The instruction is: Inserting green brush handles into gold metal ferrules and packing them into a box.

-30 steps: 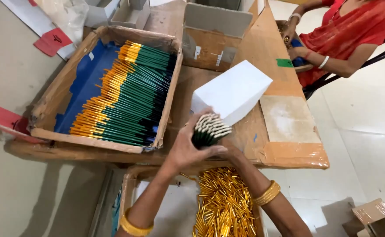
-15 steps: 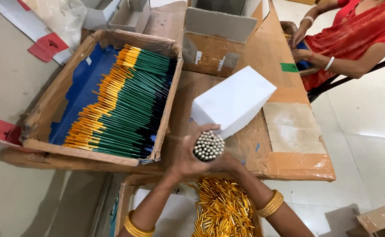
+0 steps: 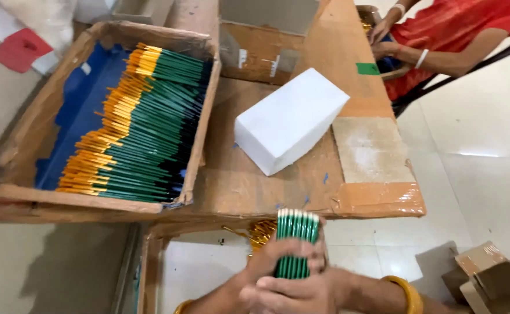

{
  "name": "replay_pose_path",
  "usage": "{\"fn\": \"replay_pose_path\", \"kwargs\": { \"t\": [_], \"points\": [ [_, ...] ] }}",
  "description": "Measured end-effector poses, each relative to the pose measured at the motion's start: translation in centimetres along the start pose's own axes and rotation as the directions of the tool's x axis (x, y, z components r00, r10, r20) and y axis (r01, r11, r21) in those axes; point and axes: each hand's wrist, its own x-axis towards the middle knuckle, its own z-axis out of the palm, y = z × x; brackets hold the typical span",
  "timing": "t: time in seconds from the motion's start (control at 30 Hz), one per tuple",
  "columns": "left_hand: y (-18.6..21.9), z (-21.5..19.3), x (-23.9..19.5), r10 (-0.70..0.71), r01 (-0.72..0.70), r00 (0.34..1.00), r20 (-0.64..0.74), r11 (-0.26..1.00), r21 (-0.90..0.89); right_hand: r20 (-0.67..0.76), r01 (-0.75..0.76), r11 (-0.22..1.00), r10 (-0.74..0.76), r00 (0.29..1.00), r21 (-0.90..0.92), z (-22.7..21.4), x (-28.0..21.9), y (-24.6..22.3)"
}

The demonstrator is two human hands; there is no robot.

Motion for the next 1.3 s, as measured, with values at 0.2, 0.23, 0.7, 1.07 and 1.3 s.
{"fn": "replay_pose_path", "kwargs": {
  "t": [0.2, 0.23, 0.7, 1.07, 1.3],
  "points": [
    [-0.2, 2.6, 0.8, 0.507, -0.254, 0.861, 0.021, 0.396, 0.882, 0.145, 0.202, 0.975, -0.214, 0.966, 0.092, -7.7, 11.8, -6.3],
    [1.5, 2.9, 1.4, 0.504, -0.254, 0.863, 0.023, 0.394, 0.883, 0.143, 0.203, 0.975, -0.214, 0.966, 0.088, -8.1, 10.7, -3.5],
    [13.7, 1.5, 7.2, 0.743, 0.045, 0.509, 0.435, -0.528, 0.848, -0.593, -0.332, 0.863, 0.504, 0.628, 0.381, -6.5, 6.6, 11.0],
    [14.5, -0.9, 6.2, 0.859, -0.455, 0.356, 0.367, -0.184, 0.871, -0.642, -0.367, 0.865, 0.501, 0.581, 0.343, -9.5, 6.7, 11.6],
    [16.7, -14.7, 5.3, 0.815, -0.241, 0.212, 0.539, -0.491, 0.837, -0.679, -0.129, 0.920, 0.363, 0.639, 0.370, -11.2, 14.8, 15.3]
  ]
}}
